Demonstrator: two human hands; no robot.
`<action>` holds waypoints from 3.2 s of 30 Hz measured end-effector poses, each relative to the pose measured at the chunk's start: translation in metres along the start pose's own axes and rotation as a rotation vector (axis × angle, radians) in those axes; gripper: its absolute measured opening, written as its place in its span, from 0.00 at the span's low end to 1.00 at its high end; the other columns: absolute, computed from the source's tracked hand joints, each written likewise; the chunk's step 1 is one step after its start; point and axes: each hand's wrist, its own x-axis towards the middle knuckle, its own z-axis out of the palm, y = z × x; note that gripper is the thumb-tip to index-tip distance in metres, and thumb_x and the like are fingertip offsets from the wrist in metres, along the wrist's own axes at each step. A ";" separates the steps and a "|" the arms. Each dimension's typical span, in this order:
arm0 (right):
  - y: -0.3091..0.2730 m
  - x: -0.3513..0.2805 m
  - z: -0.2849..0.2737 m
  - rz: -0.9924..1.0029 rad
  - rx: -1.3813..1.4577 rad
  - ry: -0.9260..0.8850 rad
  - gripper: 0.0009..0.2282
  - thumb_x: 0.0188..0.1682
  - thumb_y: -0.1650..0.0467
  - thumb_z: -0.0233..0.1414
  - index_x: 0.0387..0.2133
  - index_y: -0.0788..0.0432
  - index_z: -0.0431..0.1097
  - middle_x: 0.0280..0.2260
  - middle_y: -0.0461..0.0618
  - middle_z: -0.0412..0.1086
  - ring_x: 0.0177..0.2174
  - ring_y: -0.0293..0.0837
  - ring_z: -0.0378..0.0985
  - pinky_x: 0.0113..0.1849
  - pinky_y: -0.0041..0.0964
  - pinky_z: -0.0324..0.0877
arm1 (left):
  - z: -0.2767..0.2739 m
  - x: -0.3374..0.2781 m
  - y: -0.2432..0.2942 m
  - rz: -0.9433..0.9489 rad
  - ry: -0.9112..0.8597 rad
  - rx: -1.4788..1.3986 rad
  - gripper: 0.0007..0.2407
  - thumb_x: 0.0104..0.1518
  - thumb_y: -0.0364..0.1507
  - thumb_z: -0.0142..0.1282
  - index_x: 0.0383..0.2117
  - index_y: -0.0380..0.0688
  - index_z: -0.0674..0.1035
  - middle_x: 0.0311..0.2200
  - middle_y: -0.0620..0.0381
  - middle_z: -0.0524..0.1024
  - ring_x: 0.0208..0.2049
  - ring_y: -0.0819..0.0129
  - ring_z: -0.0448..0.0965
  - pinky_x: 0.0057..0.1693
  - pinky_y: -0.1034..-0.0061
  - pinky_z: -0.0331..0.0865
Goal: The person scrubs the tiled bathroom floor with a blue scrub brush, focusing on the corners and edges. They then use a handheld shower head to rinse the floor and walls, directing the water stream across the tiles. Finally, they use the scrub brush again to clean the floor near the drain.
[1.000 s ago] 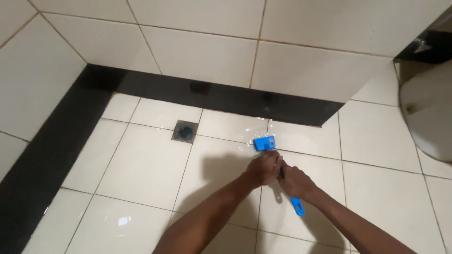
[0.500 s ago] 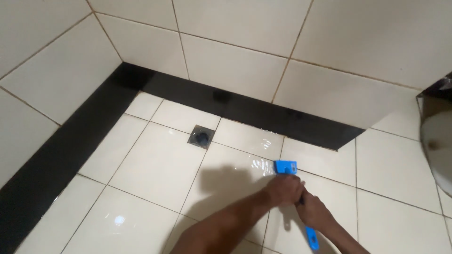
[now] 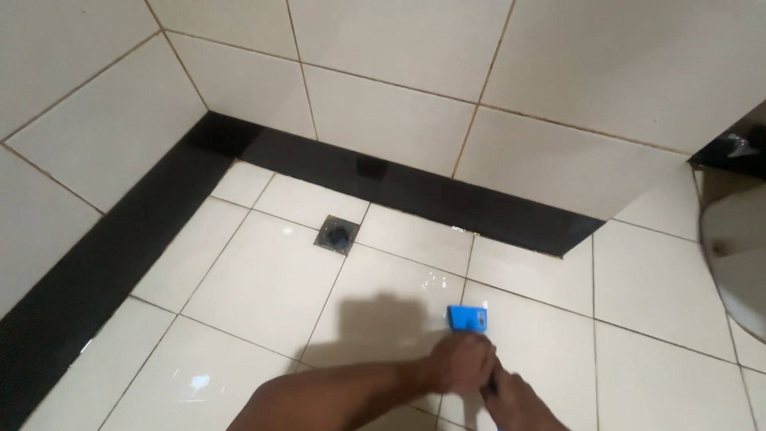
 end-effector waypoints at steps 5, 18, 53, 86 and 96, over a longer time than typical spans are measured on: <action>-0.011 -0.002 -0.001 0.065 -0.057 0.045 0.23 0.47 0.67 0.51 0.57 0.57 0.61 0.35 0.67 0.78 0.40 0.65 0.81 0.46 0.56 0.75 | 0.031 0.007 -0.015 0.009 0.100 -0.071 0.16 0.69 0.32 0.40 0.35 0.30 0.78 0.36 0.35 0.78 0.39 0.49 0.80 0.48 0.56 0.78; -0.007 0.040 -0.036 0.048 -0.038 0.020 0.21 0.50 0.68 0.46 0.57 0.61 0.62 0.37 0.68 0.78 0.40 0.66 0.82 0.46 0.54 0.74 | 0.000 0.043 -0.018 0.094 0.271 0.083 0.18 0.71 0.30 0.35 0.29 0.34 0.79 0.35 0.38 0.80 0.41 0.49 0.80 0.55 0.56 0.73; -0.020 -0.014 -0.004 0.089 -0.122 -0.061 0.30 0.50 0.66 0.49 0.65 0.61 0.49 0.34 0.69 0.77 0.37 0.65 0.82 0.45 0.55 0.76 | 0.013 -0.016 0.000 0.155 0.363 -0.069 0.16 0.71 0.31 0.38 0.37 0.28 0.77 0.38 0.33 0.78 0.41 0.44 0.80 0.48 0.56 0.77; -0.031 0.044 -0.044 -0.003 -0.036 0.015 0.24 0.53 0.66 0.43 0.61 0.66 0.52 0.32 0.71 0.77 0.33 0.68 0.82 0.38 0.59 0.75 | 0.023 0.053 -0.066 0.285 0.537 0.014 0.12 0.68 0.29 0.43 0.35 0.31 0.78 0.36 0.39 0.78 0.38 0.50 0.80 0.46 0.58 0.77; -0.028 -0.025 -0.015 0.031 -0.059 -0.166 0.28 0.53 0.63 0.46 0.62 0.66 0.48 0.35 0.69 0.77 0.38 0.65 0.82 0.43 0.55 0.75 | 0.020 -0.019 -0.024 0.479 0.513 -0.022 0.08 0.69 0.25 0.50 0.33 0.34 0.77 0.31 0.42 0.76 0.32 0.52 0.78 0.37 0.59 0.75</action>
